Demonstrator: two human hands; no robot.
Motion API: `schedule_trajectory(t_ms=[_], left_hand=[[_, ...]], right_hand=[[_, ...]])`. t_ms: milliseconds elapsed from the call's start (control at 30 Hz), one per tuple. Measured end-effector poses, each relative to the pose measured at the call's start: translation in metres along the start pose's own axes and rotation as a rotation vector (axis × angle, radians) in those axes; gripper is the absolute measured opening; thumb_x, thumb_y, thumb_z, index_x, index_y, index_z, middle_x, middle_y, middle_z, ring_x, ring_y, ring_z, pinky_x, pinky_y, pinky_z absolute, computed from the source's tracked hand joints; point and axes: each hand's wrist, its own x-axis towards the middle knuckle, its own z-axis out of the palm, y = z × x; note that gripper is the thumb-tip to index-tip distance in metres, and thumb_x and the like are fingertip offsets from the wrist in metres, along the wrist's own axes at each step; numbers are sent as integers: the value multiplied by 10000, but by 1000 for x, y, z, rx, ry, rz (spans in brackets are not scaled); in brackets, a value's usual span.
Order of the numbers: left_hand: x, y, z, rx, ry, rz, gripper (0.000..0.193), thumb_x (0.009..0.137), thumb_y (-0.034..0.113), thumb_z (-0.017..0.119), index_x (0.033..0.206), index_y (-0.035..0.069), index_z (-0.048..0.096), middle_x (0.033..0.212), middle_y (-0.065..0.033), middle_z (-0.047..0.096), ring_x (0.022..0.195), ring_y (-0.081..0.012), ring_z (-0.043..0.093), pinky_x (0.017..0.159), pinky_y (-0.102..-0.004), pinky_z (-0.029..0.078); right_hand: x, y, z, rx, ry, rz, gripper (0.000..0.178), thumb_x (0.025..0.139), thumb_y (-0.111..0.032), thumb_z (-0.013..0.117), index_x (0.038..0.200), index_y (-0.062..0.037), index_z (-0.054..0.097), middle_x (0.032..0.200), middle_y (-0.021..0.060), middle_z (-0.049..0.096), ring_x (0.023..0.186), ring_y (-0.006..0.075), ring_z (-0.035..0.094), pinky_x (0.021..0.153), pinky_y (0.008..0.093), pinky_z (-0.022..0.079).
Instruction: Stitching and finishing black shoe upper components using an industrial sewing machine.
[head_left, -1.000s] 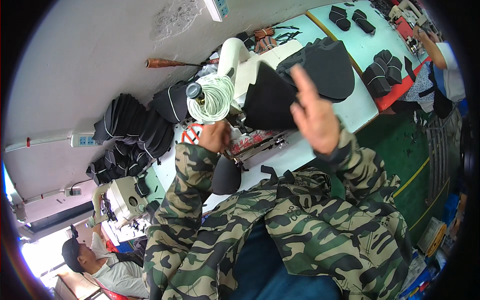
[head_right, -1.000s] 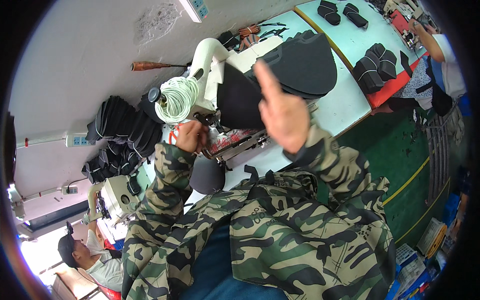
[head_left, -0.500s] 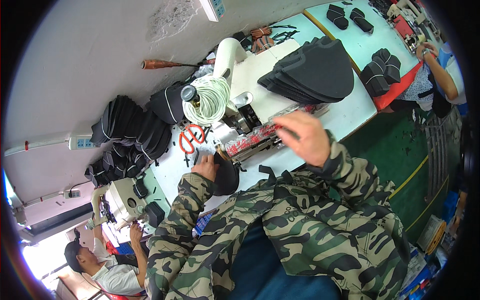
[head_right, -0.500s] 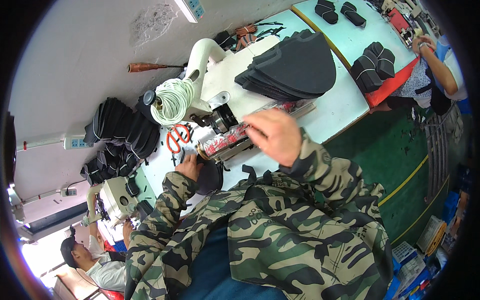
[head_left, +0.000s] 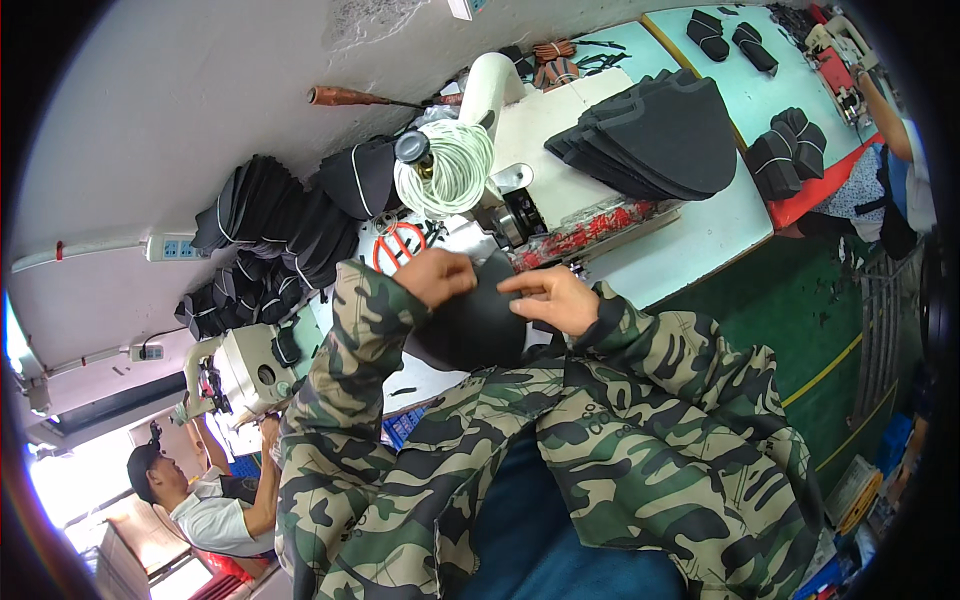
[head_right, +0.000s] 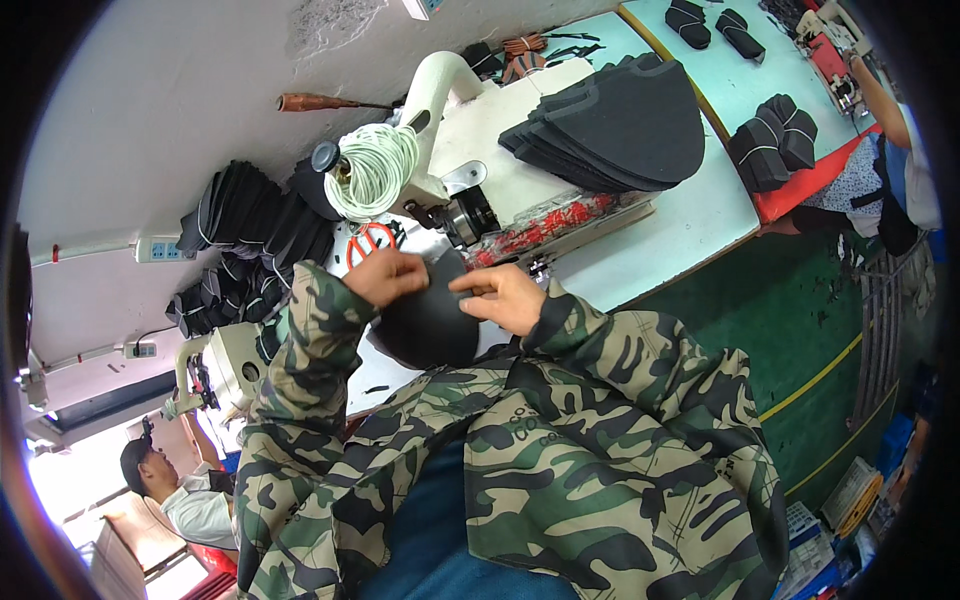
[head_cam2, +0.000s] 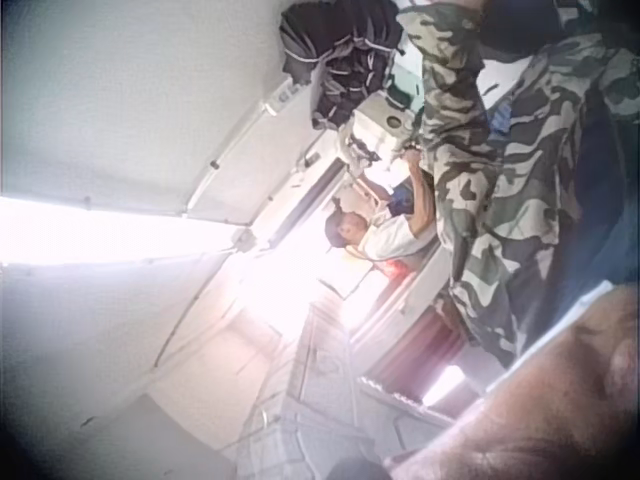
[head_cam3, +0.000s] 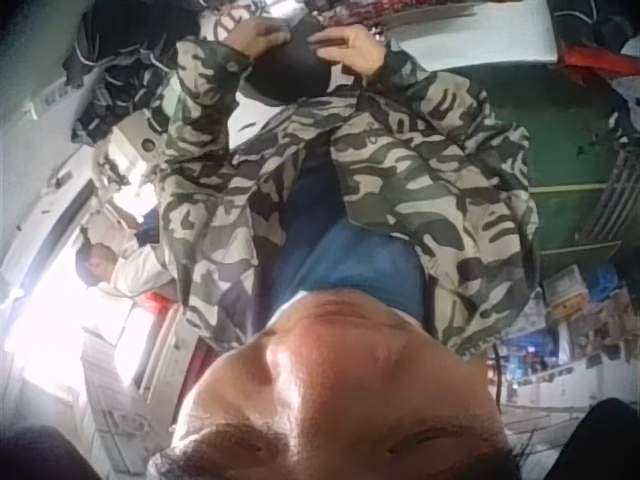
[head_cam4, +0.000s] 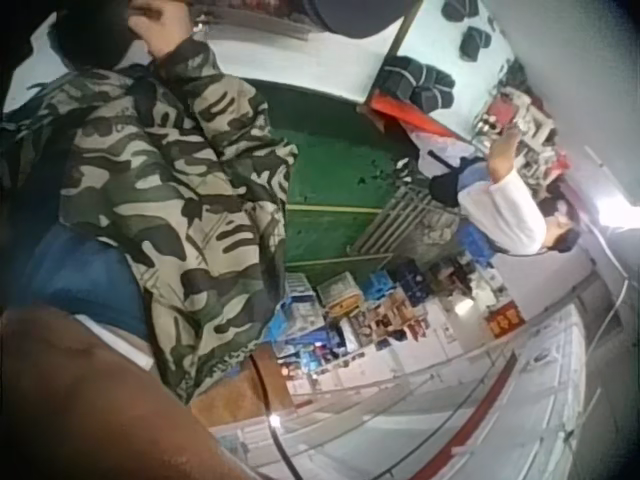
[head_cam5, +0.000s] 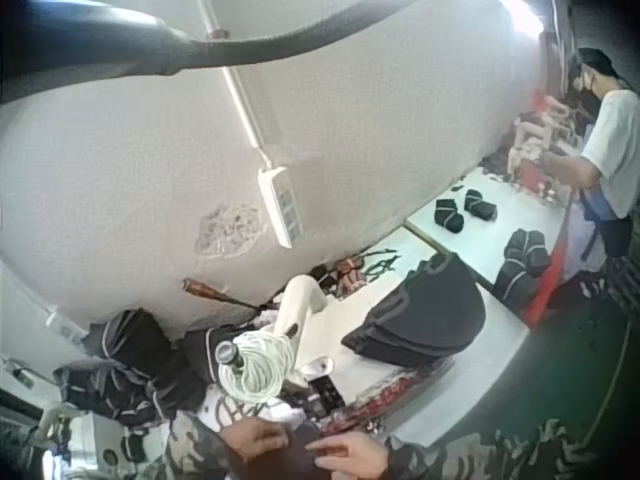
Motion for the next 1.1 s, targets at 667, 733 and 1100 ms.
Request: schedule_trajectory(t_ms=[667,733,1100], left_hand=[[22,19,28,274,623,89,286,837,228,592,836,-55,632,639,-175,600,577,-291,615,534,-371,446],[9,16,27,254,538,129,297,902,233,507,951,-46,597,689,-165,628,516,-240,610,469,-312,444],[7,4,5,-1035,20,-431,189,917,206,432,860,58,534,482,-29,453,328,-88,324,311,-230,212]], right_hand=[[4,-74,-73,-645,-67,-231,297,773,-68,614,1057,20,621,954,121,666,854,155,616,790,275,471],[-1,-77,-71,-604,21,-355,292,759,-37,585,1044,14,625,959,130,665,874,171,622,804,278,466],[-23,-22,8,-869,168,-392,301,767,-130,596,1066,-98,610,730,162,621,629,354,598,600,421,481]])
